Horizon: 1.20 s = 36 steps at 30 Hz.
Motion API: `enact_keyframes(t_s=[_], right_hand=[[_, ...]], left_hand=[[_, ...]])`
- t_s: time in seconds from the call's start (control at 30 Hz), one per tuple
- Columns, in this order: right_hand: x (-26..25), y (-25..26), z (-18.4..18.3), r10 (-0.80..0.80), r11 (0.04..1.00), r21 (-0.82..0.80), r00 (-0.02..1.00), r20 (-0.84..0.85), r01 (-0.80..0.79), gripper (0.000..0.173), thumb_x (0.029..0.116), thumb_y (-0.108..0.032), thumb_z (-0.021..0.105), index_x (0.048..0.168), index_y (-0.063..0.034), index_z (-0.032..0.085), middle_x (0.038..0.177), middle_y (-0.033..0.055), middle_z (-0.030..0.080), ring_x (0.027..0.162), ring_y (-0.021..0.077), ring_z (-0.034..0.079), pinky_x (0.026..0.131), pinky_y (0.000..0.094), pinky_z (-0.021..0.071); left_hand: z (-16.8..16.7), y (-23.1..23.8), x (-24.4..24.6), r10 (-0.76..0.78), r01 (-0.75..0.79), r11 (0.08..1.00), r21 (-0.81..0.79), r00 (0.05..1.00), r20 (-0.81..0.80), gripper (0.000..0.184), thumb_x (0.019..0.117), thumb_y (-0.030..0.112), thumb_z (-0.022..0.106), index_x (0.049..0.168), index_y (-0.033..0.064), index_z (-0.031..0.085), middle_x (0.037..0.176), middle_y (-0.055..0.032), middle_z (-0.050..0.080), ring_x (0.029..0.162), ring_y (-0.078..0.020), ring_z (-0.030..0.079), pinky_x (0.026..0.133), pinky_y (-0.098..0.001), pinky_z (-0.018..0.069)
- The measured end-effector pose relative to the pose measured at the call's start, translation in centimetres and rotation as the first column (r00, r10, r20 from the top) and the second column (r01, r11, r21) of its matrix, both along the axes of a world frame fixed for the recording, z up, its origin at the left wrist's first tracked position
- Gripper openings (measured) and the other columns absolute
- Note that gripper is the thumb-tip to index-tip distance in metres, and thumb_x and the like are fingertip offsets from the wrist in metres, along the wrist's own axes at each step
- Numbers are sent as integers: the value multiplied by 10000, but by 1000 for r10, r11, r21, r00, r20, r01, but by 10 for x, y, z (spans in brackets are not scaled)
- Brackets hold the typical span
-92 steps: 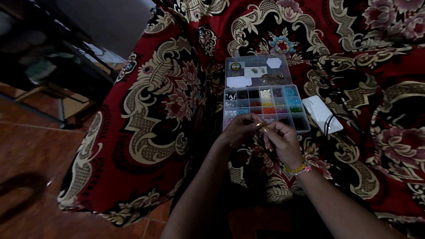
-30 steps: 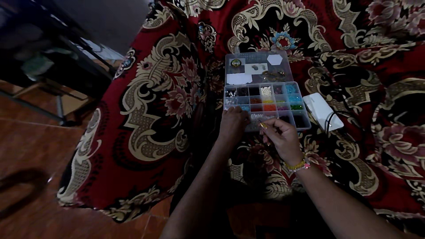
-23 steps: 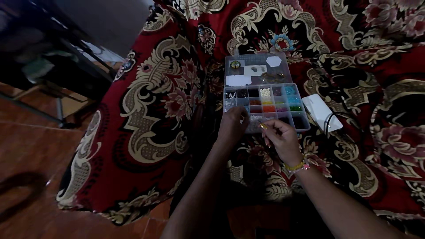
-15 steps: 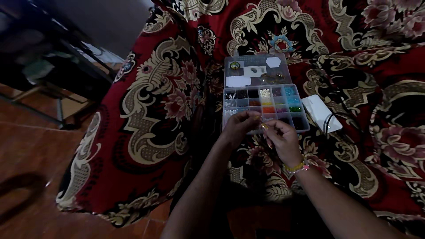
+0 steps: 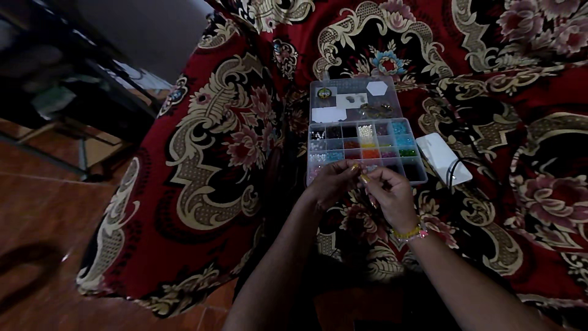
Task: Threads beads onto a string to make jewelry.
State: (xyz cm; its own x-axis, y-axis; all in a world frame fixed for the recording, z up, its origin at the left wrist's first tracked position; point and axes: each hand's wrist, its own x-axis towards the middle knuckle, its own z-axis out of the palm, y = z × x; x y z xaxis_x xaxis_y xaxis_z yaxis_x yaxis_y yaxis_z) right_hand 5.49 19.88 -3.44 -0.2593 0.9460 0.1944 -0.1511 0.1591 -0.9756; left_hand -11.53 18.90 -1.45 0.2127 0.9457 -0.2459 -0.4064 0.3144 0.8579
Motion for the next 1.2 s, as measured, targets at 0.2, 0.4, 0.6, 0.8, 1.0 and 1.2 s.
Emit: enact_keyframes(t_s=[0.2,0.4,0.6,0.8,1.0,1.2], right_hand=[[0,0,1,8,1000,-6,1000,-8,-8,68,906,-68,646,859,-54,694,680,-64,647,535,-21,559,491,142,477],[1,-1,1,15,1000,0,1000,-16,-15,81,916,-76,636,857,-62,690,701,-60,655,534,-21,555,488,143,475],[0,-1,1,21,1000,15,999,-36,-21,79,915,-71,633,861,-59,690,684,-74,638,527,-29,543,488,135,470],[1,-2,1,22,999,29,999,-37,-21,82,916,-72,629,874,-51,696,707,-61,662,544,-26,557,497,137,473],[0,-1,1,2,1000,18,1000,-6,-2,91,917,-83,629,856,-53,690,686,-63,645,542,-24,555,497,141,474],[-1,-1,1,-9,1000,10,1000,2,9,82,900,-75,626,847,-63,687,661,-78,622,525,-26,539,488,138,463]], left_hand=[[-2,1,-3,-29,28,999,14,999,14,193,1044,52,493,992,73,678,929,4,717,826,-77,687,819,-265,585],[-1,0,-3,-1,1,1000,-5,1000,24,178,1029,28,495,1018,71,668,914,3,708,827,-91,687,825,-285,586],[-6,0,-4,-11,11,1000,-2,988,152,178,1027,44,518,994,96,685,921,-6,724,845,-98,696,854,-290,582],[-8,0,-3,-66,63,998,20,981,185,178,1043,126,533,945,125,681,948,9,725,860,-79,691,852,-271,577],[-10,-1,3,-46,54,998,-31,971,233,195,1058,124,476,985,121,657,951,17,700,882,-85,671,864,-282,563],[-9,-2,4,-14,31,997,-74,976,217,221,1066,100,447,990,96,654,951,2,704,866,-92,680,856,-285,571]])
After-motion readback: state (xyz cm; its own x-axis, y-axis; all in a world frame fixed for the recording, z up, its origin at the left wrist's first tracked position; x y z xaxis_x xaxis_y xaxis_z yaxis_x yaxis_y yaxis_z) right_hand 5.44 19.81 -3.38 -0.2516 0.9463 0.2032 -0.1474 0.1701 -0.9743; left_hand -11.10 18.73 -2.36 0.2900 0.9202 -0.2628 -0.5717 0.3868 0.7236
